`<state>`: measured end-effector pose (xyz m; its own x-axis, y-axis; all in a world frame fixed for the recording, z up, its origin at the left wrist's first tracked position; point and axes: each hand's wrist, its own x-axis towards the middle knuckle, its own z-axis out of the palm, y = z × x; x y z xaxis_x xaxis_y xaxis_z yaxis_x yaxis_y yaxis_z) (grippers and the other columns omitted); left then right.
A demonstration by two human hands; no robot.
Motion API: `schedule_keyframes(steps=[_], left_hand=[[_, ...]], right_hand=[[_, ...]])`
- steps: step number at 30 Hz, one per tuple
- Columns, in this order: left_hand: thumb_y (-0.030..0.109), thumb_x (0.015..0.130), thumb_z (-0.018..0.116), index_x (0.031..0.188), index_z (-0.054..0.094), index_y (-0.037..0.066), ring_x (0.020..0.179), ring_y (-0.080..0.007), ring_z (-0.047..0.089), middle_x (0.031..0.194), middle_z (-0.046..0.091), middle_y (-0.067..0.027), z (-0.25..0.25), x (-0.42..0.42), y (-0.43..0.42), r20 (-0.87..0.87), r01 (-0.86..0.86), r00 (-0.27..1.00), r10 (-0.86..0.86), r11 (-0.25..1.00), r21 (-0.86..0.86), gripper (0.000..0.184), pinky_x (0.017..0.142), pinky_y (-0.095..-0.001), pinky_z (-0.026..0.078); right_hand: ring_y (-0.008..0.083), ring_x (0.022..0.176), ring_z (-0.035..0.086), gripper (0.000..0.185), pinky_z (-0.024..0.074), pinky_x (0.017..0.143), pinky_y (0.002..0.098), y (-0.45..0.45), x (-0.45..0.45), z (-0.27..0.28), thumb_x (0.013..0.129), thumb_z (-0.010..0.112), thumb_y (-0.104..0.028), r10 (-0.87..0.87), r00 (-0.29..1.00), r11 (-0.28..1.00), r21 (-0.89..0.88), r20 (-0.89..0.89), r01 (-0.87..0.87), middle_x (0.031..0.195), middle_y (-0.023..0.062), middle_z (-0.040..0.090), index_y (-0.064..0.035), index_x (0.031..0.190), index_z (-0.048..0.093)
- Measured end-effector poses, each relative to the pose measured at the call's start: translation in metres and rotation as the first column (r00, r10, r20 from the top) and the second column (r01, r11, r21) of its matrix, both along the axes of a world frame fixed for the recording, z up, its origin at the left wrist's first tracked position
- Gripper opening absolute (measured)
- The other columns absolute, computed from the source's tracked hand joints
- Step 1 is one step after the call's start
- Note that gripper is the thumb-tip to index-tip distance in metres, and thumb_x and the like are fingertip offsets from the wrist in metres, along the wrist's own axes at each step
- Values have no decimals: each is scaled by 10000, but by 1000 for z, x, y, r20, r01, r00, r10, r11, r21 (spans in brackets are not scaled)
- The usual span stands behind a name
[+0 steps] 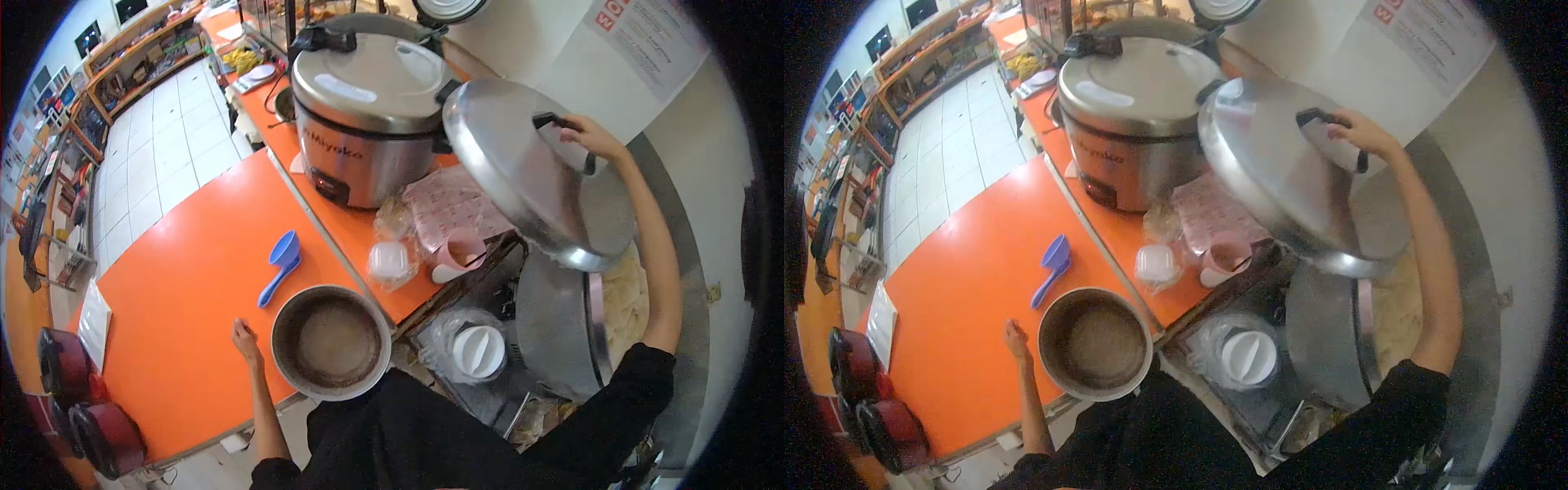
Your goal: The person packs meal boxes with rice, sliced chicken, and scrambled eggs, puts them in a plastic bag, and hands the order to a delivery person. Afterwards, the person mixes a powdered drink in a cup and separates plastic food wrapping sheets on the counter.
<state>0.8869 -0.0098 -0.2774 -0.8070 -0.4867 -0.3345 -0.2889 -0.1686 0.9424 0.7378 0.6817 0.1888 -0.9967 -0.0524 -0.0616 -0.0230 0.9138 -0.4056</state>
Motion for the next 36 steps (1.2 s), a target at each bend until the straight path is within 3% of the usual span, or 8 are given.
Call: schedule_keyframes(steps=[4, 9, 16, 20, 23, 26, 33, 36], left_hand=[[277, 908, 459, 1005, 533, 15, 810, -172, 552, 873, 569, -77, 104, 29, 51, -206, 430, 877, -433, 901, -62, 289, 703, -332, 445], [185, 863, 496, 1189, 450, -2, 969, -228, 564, 996, 586, -131, 107, 25, 45, 346, 850, 527, -776, 479, -221, 379, 816, -405, 447], [130, 844, 438, 1198, 443, 11, 874, -254, 594, 991, 587, -164, 120, 28, 72, 312, 872, 473, -824, 489, -29, 374, 707, -356, 497], [133, 860, 399, 1211, 410, 11, 766, -231, 615, 965, 574, -156, 82, 34, 75, 122, 904, 415, -902, 393, -166, 372, 558, -343, 551], [120, 864, 406, 1221, 403, 13, 809, -256, 612, 1004, 567, -170, 82, 31, 92, 49, 877, 360, -932, 320, -358, 373, 603, -377, 558], [93, 821, 438, 1193, 445, 0, 903, -277, 592, 1010, 584, -188, 102, 26, 123, 94, 899, 394, -914, 362, -246, 384, 730, -387, 493], [74, 794, 448, 1183, 460, -11, 920, -283, 590, 988, 598, -191, 136, 35, 169, 95, 900, 431, -897, 435, 30, 398, 770, -382, 466], [73, 789, 452, 1174, 467, -10, 908, -288, 594, 990, 601, -191, 113, 32, 172, 38, 899, 373, -927, 352, -260, 395, 767, -382, 469]], right_hand=[[216, 899, 569, 323, 419, 823, 309, -21, 30, 28, 813, 572, -193, 119, 914, 884, 460, -387, 80, 1020, 127, 610, -40, 1097, 562], [146, 743, 588, 159, 432, 677, 258, -147, 132, 69, 810, 577, -148, 190, 764, 920, 383, -616, 80, 846, 45, 651, -46, 903, 655], [53, 416, 437, 210, 329, 399, 230, -263, 291, -84, 813, 607, -131, -221, 975, 933, -299, -36, 201, 499, 14, 539, -36, 629, 636], [212, 576, 555, 610, 454, 572, 343, -201, 380, -291, 863, 389, -573, -635, 662, 767, 221, 398, 603, 577, 102, 546, -20, 692, 584], [250, 656, 554, 543, 486, 608, 377, -204, 400, -353, 845, 465, -530, -574, 45, -185, -183, 818, 966, 748, 125, 556, -11, 995, 522], [253, 682, 543, 525, 503, 611, 383, -210, 397, -414, 845, 516, -431, -581, 280, -507, -609, 764, 610, 842, 123, 533, -18, 1146, 399], [234, 686, 535, 318, 500, 537, 325, -228, 436, -424, 849, 518, -214, -703, 142, -627, -701, 697, 341, 987, 121, 518, -28, 1095, 439], [224, 751, 551, 268, 503, 536, 316, -235, 489, -417, 841, 514, -179, -755, 205, -540, -768, 623, 345, 954, 143, 548, -18, 1051, 474]])
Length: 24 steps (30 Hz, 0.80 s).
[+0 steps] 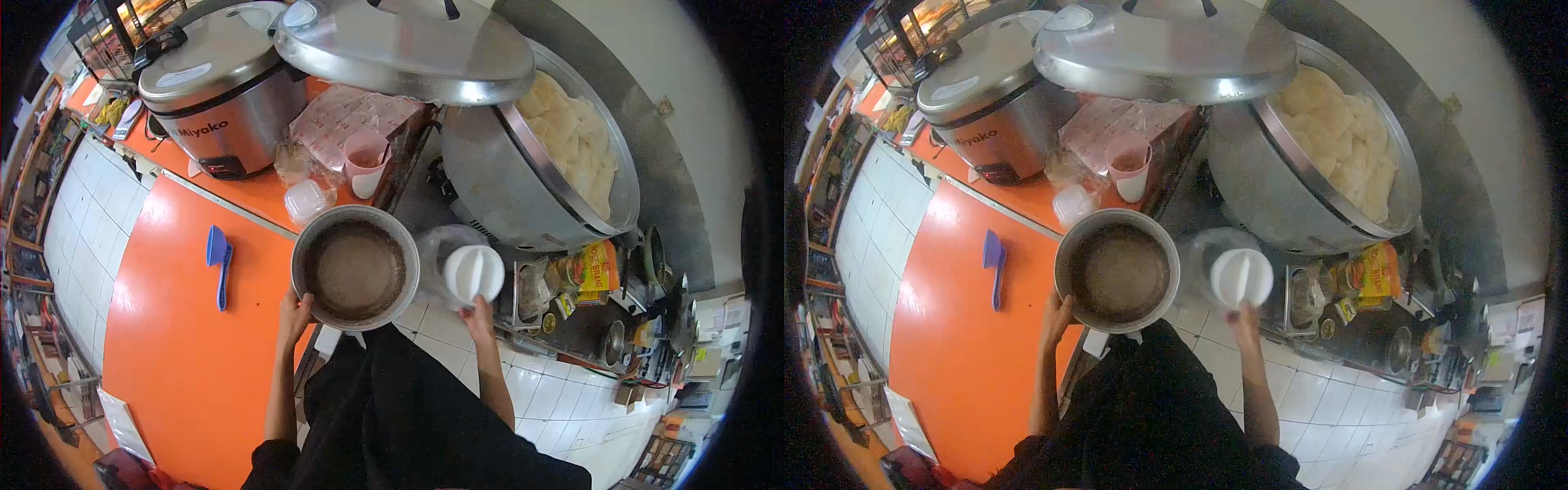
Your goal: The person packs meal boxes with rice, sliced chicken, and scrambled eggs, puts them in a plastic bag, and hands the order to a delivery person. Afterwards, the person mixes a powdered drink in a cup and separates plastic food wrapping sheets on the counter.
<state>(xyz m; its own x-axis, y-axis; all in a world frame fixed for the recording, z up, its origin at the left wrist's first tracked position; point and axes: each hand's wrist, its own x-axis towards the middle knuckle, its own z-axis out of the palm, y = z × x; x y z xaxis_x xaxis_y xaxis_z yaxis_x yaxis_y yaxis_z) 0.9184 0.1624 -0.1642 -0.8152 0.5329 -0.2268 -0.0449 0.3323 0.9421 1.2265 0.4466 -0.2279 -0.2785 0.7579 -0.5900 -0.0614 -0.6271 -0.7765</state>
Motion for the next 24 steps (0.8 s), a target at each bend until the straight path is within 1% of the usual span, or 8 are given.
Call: schedule_keyframes(steps=[3, 7, 10, 13, 17, 19, 23, 24], left_hand=[[87, 781, 468, 1166, 477, -5, 899, -284, 596, 985, 604, -194, -14, -2, 10, 170, -47, 985, 40, 998, 33, 396, 761, -383, 469], [93, 823, 441, 1162, 459, -23, 896, -277, 601, 1022, 582, -184, -23, -5, 35, 54, 127, 991, -125, 991, -35, 359, 719, -386, 504], [93, 776, 495, 1187, 465, 1, 925, -309, 595, 1025, 597, -223, -19, 7, 57, -26, 110, 993, -113, 991, -78, 422, 785, -392, 458], [73, 814, 479, 1173, 461, 8, 826, -297, 615, 904, 618, -186, -32, 15, 73, 2, 67, 998, -67, 996, -53, 366, 723, -392, 479], [183, 869, 487, 1216, 411, 14, 788, -335, 619, 865, 614, -230, -30, 25, 89, -141, 69, 987, -83, 992, -102, 393, 697, -405, 478], [277, 901, 441, 1250, 361, 18, 818, -349, 612, 881, 608, -245, -4, 27, 92, 35, 73, 997, -67, 972, -222, 443, 717, -410, 469], [460, 926, 290, 1250, 318, -111, 1024, -456, 498, 1017, 519, -360, 41, 28, 68, -19, 30, 999, -40, 931, -365, 657, 873, -443, 395], [402, 947, 273, 1259, 328, -98, 1065, -396, 507, 1100, 518, -319, 58, 22, 63, 17, 5, 1000, 0, 953, -302, 592, 918, -405, 389]], right_hand=[[243, 827, 549, 261, 518, 611, 342, -1, 20, 40, 838, 508, -156, 59, 996, 998, 18, 64, -60, 958, 161, 542, 4, 1042, 475], [272, 890, 555, 247, 520, 776, 383, 6, 31, 0, 839, 477, -90, -146, 988, 989, -5, -52, 146, 961, 171, 539, 55, 1039, 460], [285, 954, 541, 319, 467, 897, 425, -6, 29, 6, 827, 481, -34, -6, 991, 990, 137, -132, 24, 1003, 187, 528, 109, 1104, 413], [258, 870, 572, 431, 513, 819, 350, -13, 61, 4, 824, 538, -83, 259, 958, 935, 214, 125, -281, 1143, 214, 486, 82, 1194, 390], [166, 573, 562, 286, 485, 511, 248, -14, 13, 111, 785, 641, -175, 658, 584, 678, -37, 475, -734, 750, 150, 606, 74, 920, 597], [121, 440, 512, 263, 395, 374, 214, -16, -38, 159, 763, 678, -211, 716, 368, 540, -137, 593, -830, 541, 88, 582, 50, 747, 652], [30, 419, 361, 237, 242, 384, 206, -32, -108, 176, 780, 635, -122, 704, 569, 477, 311, 425, -822, 458, -24, 445, 8, 587, 589], [31, 441, 292, 270, 216, 409, 223, -43, -122, 167, 768, 612, -80, 723, 633, 488, 446, 275, -751, 464, -46, 379, -13, 529, 506]])
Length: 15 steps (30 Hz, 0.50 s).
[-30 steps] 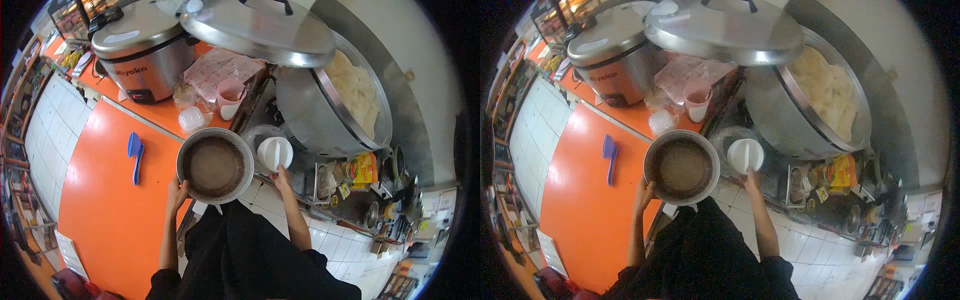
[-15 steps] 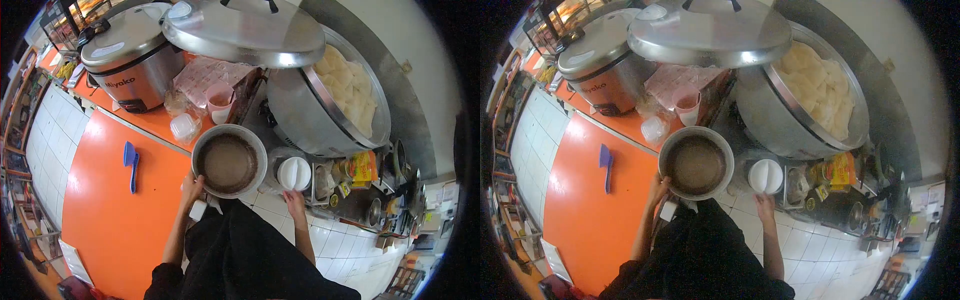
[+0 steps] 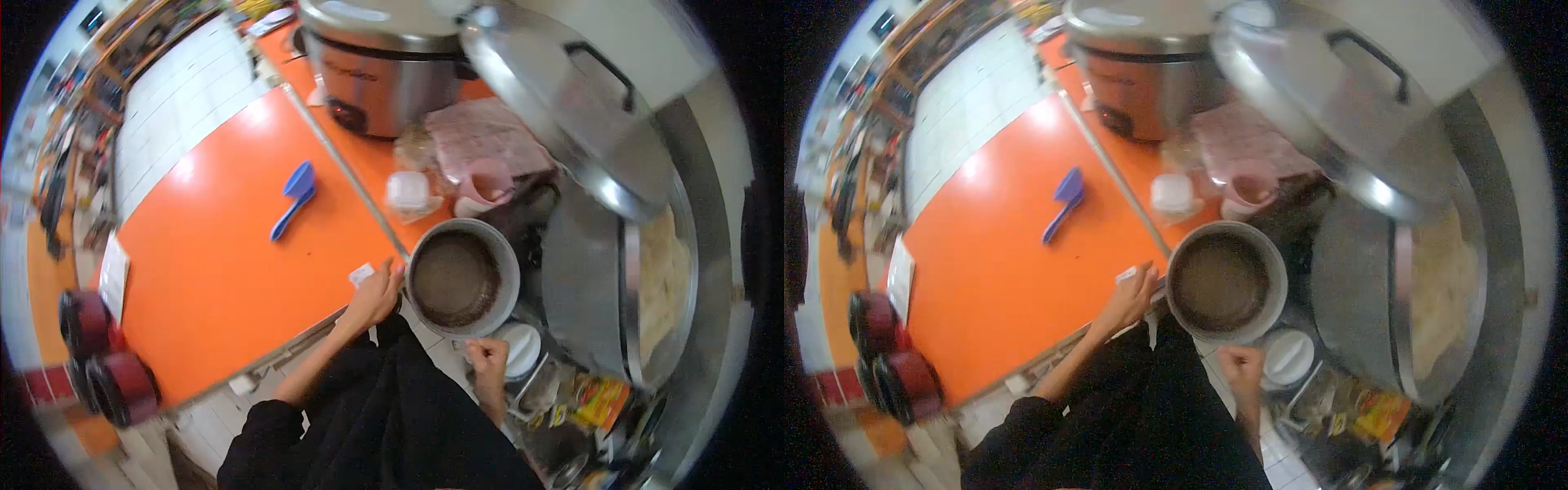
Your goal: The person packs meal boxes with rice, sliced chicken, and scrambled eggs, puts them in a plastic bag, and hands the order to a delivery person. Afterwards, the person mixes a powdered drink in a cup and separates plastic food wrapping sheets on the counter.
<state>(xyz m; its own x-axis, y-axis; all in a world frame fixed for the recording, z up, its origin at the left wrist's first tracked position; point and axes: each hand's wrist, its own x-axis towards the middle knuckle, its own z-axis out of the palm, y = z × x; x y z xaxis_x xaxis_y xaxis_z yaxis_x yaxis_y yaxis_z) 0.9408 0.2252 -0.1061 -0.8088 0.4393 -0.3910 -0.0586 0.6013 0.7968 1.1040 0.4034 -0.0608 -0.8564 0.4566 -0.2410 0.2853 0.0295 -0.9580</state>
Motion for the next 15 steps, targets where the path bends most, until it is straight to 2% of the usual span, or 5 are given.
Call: schedule_keyframes(steps=[4, 7, 11, 12, 15], left_hand=[[372, 949, 296, 1304, 332, -23, 1156, -232, 468, 1234, 495, -184, -26, 4, -12, 608, -562, 794, -7, 370, 740, 532, 1004, -348, 339], [394, 947, 269, 1339, 289, 3, 1230, -242, 384, 1348, 382, -150, -9, 30, -11, 648, -653, 757, 80, 87, 752, 554, 1032, -375, 297], [432, 942, 222, 1375, 222, 31, 1325, -223, 216, 1443, 215, -85, -40, 74, -67, 602, -563, 793, -93, -492, 665, 591, 1082, -405, 193], [401, 949, 229, 1375, 223, 33, 1333, -220, 199, 1444, 213, -79, -23, 89, -84, 825, -769, 564, 36, -342, 540, 563, 1094, -392, 161], [348, 957, 254, 1378, 229, 47, 1336, -218, 184, 1449, 189, -87, -9, 115, -127, 684, -683, 707, 178, -75, 726, 518, 1101, -382, 142]], right_hand=[[150, 608, 384, 135, 332, 564, 286, -71, -79, 2, 729, 524, 47, 366, 763, 930, 176, -534, -323, 604, 15, 382, -13, 616, 480], [372, 1223, 346, 392, 202, 1028, 489, -137, -102, -5, 849, 470, -223, 758, 563, 648, 482, -329, -590, 1257, 211, 412, 39, 1140, 450], [351, 1273, 294, 551, 172, 1052, 480, -189, -118, -61, 901, 372, -351, 865, 489, 447, 622, -116, -643, 1363, 231, 309, 61, 1268, 364], [348, 1275, 292, 579, 169, 1056, 473, -199, -125, -86, 906, 360, -375, 874, 479, 425, 607, -82, -671, 1374, 230, 293, 64, 1284, 345], [358, 1277, 279, 577, 170, 1061, 462, -208, -187, -177, 906, 384, -374, 654, 756, 675, 480, -37, -561, 1362, 240, 309, 77, 1265, 359]])
